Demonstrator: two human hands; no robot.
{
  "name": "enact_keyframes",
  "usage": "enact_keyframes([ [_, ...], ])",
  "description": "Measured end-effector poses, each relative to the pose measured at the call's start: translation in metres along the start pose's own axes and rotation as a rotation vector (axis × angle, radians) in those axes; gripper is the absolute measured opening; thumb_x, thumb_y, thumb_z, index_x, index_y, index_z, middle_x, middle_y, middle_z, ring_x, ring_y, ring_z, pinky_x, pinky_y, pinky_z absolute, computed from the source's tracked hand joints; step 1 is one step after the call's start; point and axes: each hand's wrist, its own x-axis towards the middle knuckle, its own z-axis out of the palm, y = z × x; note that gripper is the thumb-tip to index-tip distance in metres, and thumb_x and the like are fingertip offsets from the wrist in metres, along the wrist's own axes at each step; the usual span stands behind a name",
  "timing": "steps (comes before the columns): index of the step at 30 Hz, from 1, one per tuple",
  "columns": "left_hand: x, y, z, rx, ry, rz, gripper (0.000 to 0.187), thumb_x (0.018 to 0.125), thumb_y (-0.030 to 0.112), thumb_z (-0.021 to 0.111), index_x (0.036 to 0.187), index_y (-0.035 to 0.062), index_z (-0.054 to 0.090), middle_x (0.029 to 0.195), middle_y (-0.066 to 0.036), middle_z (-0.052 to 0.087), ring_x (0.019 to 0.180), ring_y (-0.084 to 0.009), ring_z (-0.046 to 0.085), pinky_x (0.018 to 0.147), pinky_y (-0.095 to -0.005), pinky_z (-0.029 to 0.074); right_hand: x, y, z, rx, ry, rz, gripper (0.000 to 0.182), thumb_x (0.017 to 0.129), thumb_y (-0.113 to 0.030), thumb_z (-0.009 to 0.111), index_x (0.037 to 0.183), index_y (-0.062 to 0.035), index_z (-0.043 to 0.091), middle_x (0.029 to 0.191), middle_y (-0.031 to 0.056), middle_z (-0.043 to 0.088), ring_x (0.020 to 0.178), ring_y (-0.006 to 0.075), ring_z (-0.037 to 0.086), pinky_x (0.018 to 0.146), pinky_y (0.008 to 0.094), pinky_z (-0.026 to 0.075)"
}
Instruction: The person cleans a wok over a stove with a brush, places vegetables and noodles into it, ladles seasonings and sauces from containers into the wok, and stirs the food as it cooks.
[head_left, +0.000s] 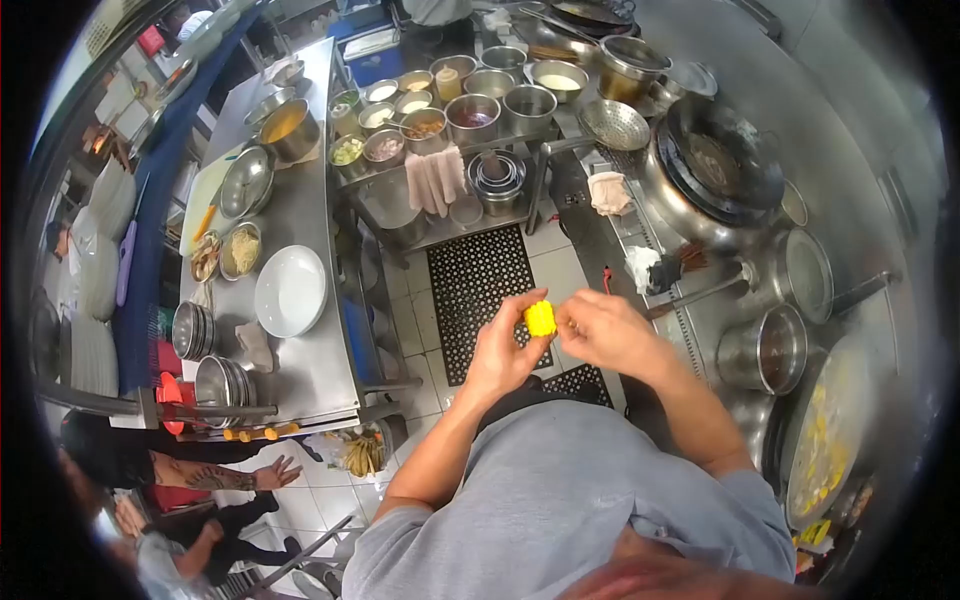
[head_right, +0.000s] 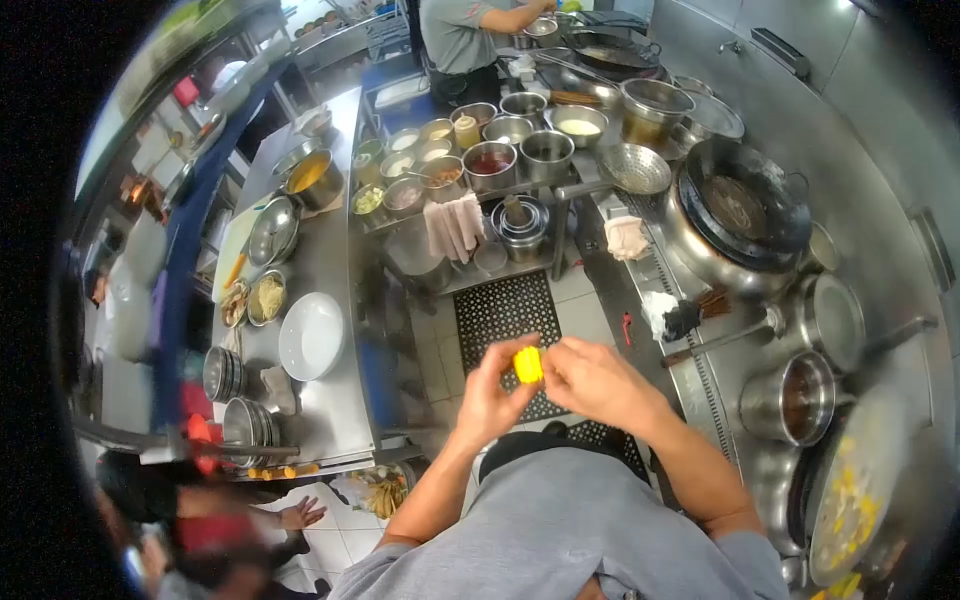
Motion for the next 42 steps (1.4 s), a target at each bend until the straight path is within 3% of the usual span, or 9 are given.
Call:
enact_keyframes([
  [5, -0.024, -0.016, -0.013, 0.040, -0.027, -0.108, 0.045, 0.080, 0.006, 0.067, 0.121, 0.0014, 0.050, 0.116, -0.018, 0.062, 0.107, -0.0295, 0.062, 0.089, -0.0354, 0.049, 0.001, 0.004, 0.030, 0.169, -0.092, 0.077, 0.011, 0.074, -0.008, 0.066, 0.082, -0.0025, 0.059, 0.078, 0.0153, 0.062, 0.068, 0.0326, 0.063, 0.062, 0.0362, 0.051],
  [6, -0.025, -0.018, -0.017, 0.047, -0.037, -0.133, 0.044, 0.080, 0.006, 0.067, 0.121, 0.0019, 0.051, 0.116, -0.017, 0.062, 0.107, -0.0302, 0.062, 0.090, -0.0353, 0.048, 0.003, 0.005, 0.031, 0.257, -0.124, 0.171, 0.012, 0.073, -0.004, 0.066, 0.082, -0.0013, 0.059, 0.073, 0.0109, 0.062, 0.064, 0.0221, 0.062, 0.060, 0.0304, 0.049],
  [9, -0.023, -0.018, -0.021, 0.096, -0.053, -0.126, 0.046, 0.080, 0.007, 0.068, 0.122, 0.0030, 0.051, 0.118, -0.017, 0.062, 0.110, -0.0303, 0.060, 0.090, -0.0359, 0.048, -0.001, 0.026, 0.045, 0.585, -0.193, 0.379, 0.012, 0.072, -0.001, 0.067, 0.081, -0.0004, 0.060, 0.070, 0.0024, 0.061, 0.064, 0.0091, 0.057, 0.059, 0.0248, 0.047],
  [12, -0.013, -0.011, -0.019, 0.088, -0.066, -0.203, 0.047, 0.077, 0.004, 0.069, 0.122, 0.0047, 0.053, 0.119, -0.014, 0.062, 0.110, -0.0276, 0.061, 0.093, -0.0353, 0.047, 0.000, 0.031, 0.045, 0.750, -0.126, 0.524, 0.011, 0.072, 0.002, 0.068, 0.079, 0.0000, 0.060, 0.070, -0.0037, 0.057, 0.066, 0.0028, 0.052, 0.059, 0.0209, 0.044],
  [17, 0.006, -0.021, -0.020, 0.092, -0.039, -0.216, 0.047, 0.078, 0.005, 0.072, 0.121, 0.0036, 0.053, 0.117, -0.015, 0.063, 0.106, -0.0245, 0.062, 0.091, -0.0335, 0.048, 0.017, 0.064, 0.033, 0.655, -0.067, 0.499, 0.008, 0.078, 0.001, 0.066, 0.085, 0.0003, 0.062, 0.072, -0.0026, 0.058, 0.065, 0.0032, 0.053, 0.059, 0.0199, 0.045],
  [22, 0.036, -0.058, -0.038, -0.095, 0.123, -0.303, 0.044, 0.082, 0.003, 0.069, 0.121, 0.0012, 0.049, 0.112, -0.011, 0.062, 0.102, -0.0187, 0.061, 0.087, -0.0302, 0.049, 0.072, 0.086, -0.008, 1.139, -0.086, 0.504, 0.005, 0.087, 0.000, 0.061, 0.090, 0.0025, 0.064, 0.078, 0.0028, 0.062, 0.063, 0.0053, 0.055, 0.054, 0.0195, 0.044],
  [32, 0.182, -0.076, -0.076, -0.318, 0.419, -0.493, 0.043, 0.085, -0.003, 0.064, 0.124, 0.0030, 0.048, 0.117, -0.008, 0.058, 0.110, -0.0176, 0.056, 0.097, -0.0309, 0.043, 0.223, 0.093, -0.089, 1.619, -0.338, -0.383, 0.011, 0.084, -0.001, 0.067, 0.094, 0.0029, 0.066, 0.084, 0.0098, 0.065, 0.062, 0.0138, 0.061, 0.054, 0.0230, 0.048],
  [37, 0.245, -0.094, -0.099, -0.351, 0.412, -0.400, 0.047, 0.082, -0.008, 0.063, 0.124, 0.0043, 0.047, 0.126, -0.009, 0.052, 0.114, -0.0197, 0.053, 0.100, -0.0328, 0.042, 0.278, 0.092, -0.114, 1.866, -0.469, -0.559, 0.013, 0.089, -0.004, 0.062, 0.084, 0.0077, 0.063, 0.079, 0.0150, 0.061, 0.065, 0.0275, 0.060, 0.055, 0.0341, 0.048],
  [42, 0.296, -0.108, -0.114, -0.453, 0.381, -0.451, 0.047, 0.082, -0.009, 0.063, 0.124, 0.0052, 0.048, 0.128, -0.011, 0.052, 0.115, -0.0205, 0.052, 0.101, -0.0340, 0.041, 0.317, 0.106, -0.103, 1.765, -0.386, -0.569, 0.009, 0.083, 0.002, 0.068, 0.090, 0.0064, 0.065, 0.077, 0.0123, 0.062, 0.063, 0.0231, 0.060, 0.053, 0.0306, 0.048],
])
